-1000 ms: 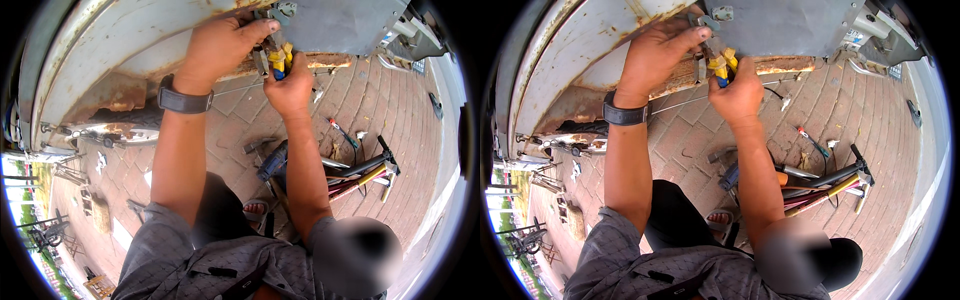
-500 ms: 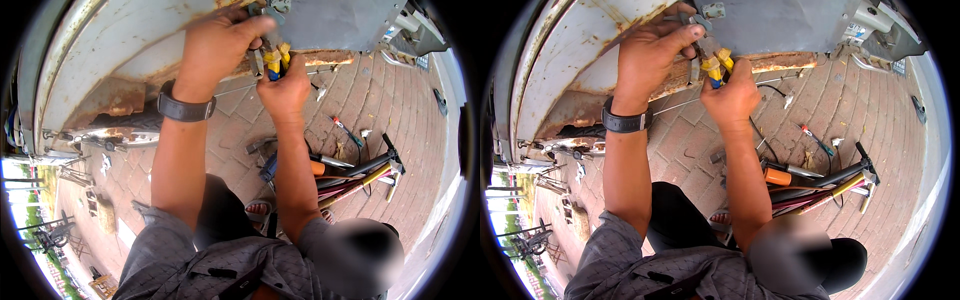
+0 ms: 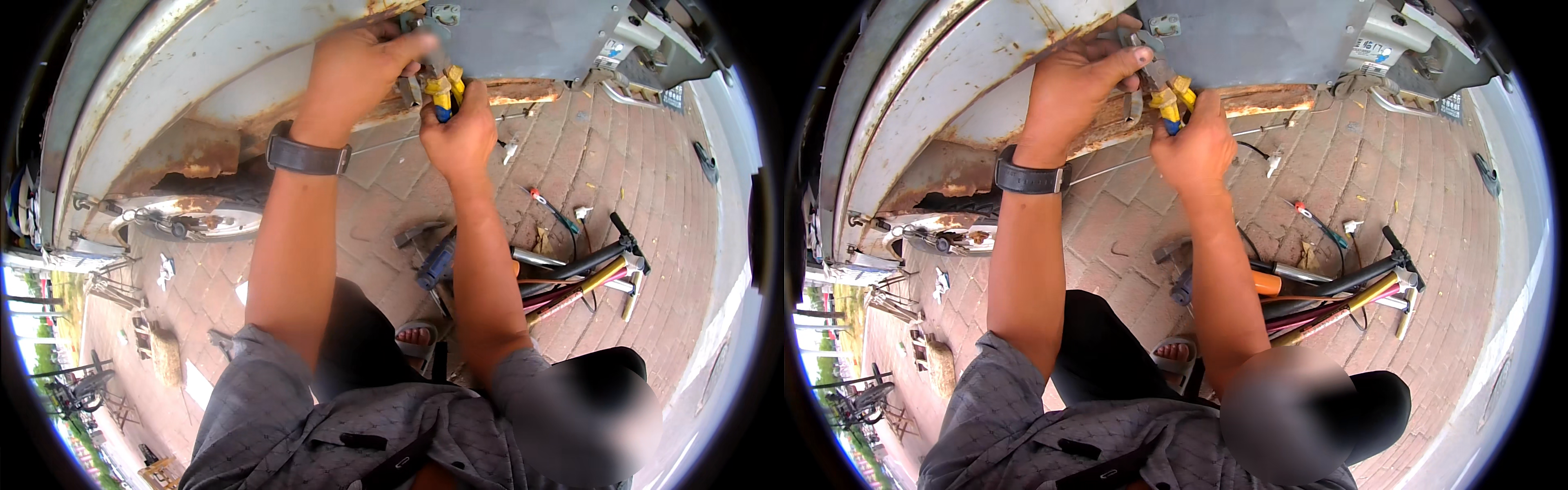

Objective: The person uses a power drill to fasten screws into a metal bracket under a vehicle. They then use pliers to adjust the bracket and finally secure it with a padlock.

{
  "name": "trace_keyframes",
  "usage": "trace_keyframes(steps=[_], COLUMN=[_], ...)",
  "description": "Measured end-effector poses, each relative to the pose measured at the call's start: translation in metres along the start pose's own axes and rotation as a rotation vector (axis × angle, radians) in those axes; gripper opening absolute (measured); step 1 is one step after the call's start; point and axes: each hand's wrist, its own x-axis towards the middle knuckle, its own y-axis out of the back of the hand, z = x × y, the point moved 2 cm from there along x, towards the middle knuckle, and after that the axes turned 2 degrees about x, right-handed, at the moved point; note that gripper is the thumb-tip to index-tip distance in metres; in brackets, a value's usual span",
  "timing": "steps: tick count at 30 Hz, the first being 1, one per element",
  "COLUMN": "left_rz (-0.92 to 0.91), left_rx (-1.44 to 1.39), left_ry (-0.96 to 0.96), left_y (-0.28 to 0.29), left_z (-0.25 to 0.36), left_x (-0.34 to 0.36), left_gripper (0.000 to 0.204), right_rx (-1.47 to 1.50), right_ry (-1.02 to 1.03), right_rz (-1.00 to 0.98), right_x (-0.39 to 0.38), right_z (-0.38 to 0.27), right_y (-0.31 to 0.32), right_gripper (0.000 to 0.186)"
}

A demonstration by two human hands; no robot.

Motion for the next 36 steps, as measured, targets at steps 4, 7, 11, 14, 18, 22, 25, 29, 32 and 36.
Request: trace_keyframes(steps=[4, 7, 11, 14, 18, 22, 25, 29, 32, 36], left_rz=[-0.038, 0.047, 0.105, 0.162, 0.238, 0.266, 0.269, 0.212, 0.171, 0.186], left_rx=[0.134, 0.079, 0.002, -0.065, -0.102, -0.107, 0.045, 0.324, 0.551, 0.632], left_ry=[-0.159, -0.218, -0.159, -0.099, -0.063, -0.024, 0.016, -0.06, -0.147, -0.202], left_y=[0.002, -0.008, -0.017, -0.02, -0.021, -0.025, -0.022, -0.015, -0.011, -0.011], left_z=[-0.011, -0.022, -0.008, 0.008, 0.005, 0.008, 0.017, 0.014, 0.015, 0.016], left_x=[0.003, 0.002, -0.009, -0.015, -0.011, -0.01, -0.01, -0.004, 0.001, 0.001], left_gripper=[0.02, 0.027, 0.037, 0.033, 0.03, 0.027, 0.024, 0.029, 0.035, 0.037], right_rx=[-0.076, -0.088, 0.009, 0.165, 0.344, 0.453, 0.551, 0.627, 0.606, 0.577], right_ry=[0.045, 0.057, -0.051, -0.049, -0.016, -0.033, -0.087, -0.003, 0.064, 0.146], right_rz=[-0.142, -0.175, -0.213, -0.136, -0.053, -0.049, -0.062, 0.038, 0.06, 0.039], right_x=[0.009, 0.004, -0.009, -0.009, 0.011, 0.033, 0.046, 0.062, 0.071, 0.073], right_z=[0.009, 0.025, 0.041, 0.041, 0.014, -0.001, -0.022, -0.03, -0.037, -0.047], right_y=[0.013, 0.021, 0.039, 0.047, 0.055, 0.058, 0.06, 0.053, 0.051, 0.054], right_gripper=[0.043, 0.046, 0.039, 0.027, 0.025, 0.027, 0.026, 0.025, 0.023, 0.021])
